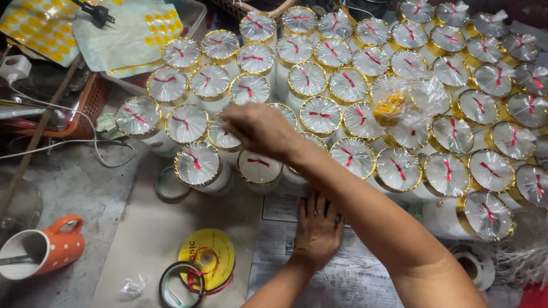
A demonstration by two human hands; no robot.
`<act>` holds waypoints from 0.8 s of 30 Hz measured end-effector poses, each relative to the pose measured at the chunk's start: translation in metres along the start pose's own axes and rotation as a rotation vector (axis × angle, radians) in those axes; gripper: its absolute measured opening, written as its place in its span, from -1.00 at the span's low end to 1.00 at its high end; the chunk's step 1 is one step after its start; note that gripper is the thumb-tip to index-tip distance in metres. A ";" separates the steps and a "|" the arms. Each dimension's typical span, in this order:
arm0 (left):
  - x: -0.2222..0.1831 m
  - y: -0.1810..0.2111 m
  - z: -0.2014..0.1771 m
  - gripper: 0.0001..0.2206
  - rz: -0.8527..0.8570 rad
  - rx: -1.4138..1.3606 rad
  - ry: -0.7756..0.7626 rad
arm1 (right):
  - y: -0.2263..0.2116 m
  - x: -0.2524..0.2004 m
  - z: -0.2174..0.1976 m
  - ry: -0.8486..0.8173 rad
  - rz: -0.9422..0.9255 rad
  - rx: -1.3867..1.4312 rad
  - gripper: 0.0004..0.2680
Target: Organizing and arranging finished candles and decorative fibers on a workspace for packaging.
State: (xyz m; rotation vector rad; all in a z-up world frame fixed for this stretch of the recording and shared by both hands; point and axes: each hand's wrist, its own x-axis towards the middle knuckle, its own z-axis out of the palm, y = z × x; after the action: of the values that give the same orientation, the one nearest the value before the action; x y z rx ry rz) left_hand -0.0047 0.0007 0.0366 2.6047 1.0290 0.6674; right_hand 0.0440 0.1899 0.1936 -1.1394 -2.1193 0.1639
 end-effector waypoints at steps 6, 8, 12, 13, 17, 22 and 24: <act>-0.006 -0.005 0.012 -0.49 0.039 0.011 0.091 | 0.072 0.014 -0.002 -0.198 0.107 -0.260 -0.78; -0.005 -0.006 0.017 -0.48 0.029 -0.023 0.057 | 0.076 0.026 -0.007 -0.135 0.151 -0.202 -0.80; -0.004 -0.008 0.018 -0.48 0.024 -0.058 0.026 | 0.091 0.039 -0.016 0.095 -0.005 -0.352 -0.77; -0.003 -0.008 0.017 -0.48 0.026 -0.056 0.025 | 0.098 0.037 -0.007 0.098 -0.005 -0.352 -0.77; 0.000 -0.007 0.011 -0.46 0.010 -0.096 -0.005 | 0.108 0.033 0.010 -0.181 0.297 -0.327 -0.52; 0.000 -0.008 0.010 -0.45 0.013 -0.111 -0.011 | 0.110 0.032 0.011 -0.151 0.298 -0.316 -0.53; -0.001 -0.008 0.009 -0.46 0.013 -0.147 -0.015 | 0.112 0.033 0.013 -0.090 0.277 -0.365 -0.50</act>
State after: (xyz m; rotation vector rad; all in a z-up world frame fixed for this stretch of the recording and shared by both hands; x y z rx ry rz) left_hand -0.0051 0.0048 0.0254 2.4885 0.9225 0.6983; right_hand 0.1001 0.2854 0.1544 -1.6674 -2.1147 -0.0505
